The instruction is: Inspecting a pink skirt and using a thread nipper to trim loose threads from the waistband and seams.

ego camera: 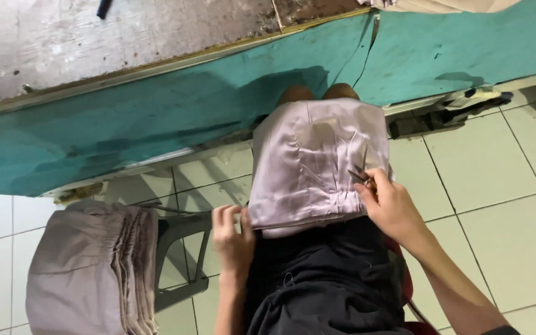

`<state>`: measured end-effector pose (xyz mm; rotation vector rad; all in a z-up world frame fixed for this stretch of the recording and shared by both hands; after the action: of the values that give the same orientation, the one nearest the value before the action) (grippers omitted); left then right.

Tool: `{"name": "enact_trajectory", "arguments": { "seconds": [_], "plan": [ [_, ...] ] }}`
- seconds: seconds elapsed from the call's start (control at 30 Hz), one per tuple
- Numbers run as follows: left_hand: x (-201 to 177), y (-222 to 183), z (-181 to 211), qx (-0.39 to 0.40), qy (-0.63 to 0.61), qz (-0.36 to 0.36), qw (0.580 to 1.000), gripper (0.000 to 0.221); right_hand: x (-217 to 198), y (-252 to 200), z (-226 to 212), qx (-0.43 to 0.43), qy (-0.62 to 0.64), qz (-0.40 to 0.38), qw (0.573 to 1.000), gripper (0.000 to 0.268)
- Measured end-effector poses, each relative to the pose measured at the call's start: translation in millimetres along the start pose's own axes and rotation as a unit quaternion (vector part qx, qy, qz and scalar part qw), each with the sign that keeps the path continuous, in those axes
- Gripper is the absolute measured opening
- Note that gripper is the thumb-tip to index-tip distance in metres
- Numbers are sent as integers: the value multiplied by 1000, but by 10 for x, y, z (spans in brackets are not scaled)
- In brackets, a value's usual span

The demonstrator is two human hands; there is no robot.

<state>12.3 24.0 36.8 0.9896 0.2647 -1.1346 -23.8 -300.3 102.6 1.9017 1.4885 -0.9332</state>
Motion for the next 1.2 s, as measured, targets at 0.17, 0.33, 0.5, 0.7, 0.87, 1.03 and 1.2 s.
{"name": "enact_trajectory", "arguments": {
  "seconds": [0.17, 0.33, 0.5, 0.7, 0.87, 1.03, 1.2],
  "plan": [
    [292, -43, 746, 146, -141, -85, 975, 23, 206, -54, 86, -14, -13, -3, 1000, 41],
    [525, -21, 955, 282, -97, -103, 949, 25, 250, -37, 185, 5, -47, -17, 999, 43],
    [596, -106, 941, 292, -91, -96, 947, 8, 153, -54, 122, 12, -22, -45, 999, 41],
    [429, -27, 1023, 188, -191, -134, 954, 7, 53, -180, 112, -15, -36, -67, 997, 39],
    [467, -33, 984, 141, -222, -153, 952, 9, -37, -331, -60, -49, -76, -101, 991, 30],
    [451, -10, 1015, 133, -222, -152, 954, 7, -94, -401, -123, -54, -84, -124, 987, 26],
    [460, -22, 1019, 118, -206, -146, 960, 5, -166, -402, -303, -78, -120, -152, 978, 26]
  ]
}}
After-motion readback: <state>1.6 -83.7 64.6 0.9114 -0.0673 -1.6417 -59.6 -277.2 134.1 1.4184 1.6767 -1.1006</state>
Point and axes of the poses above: each hand's wrist, its own y-axis towards the middle knuckle, its own x-axis out of the palm, z = x × y, the point moved 2 cm from there along y, towards the middle knuckle, and after that the axes turned 2 degrees about y, right-handed, at the moved point
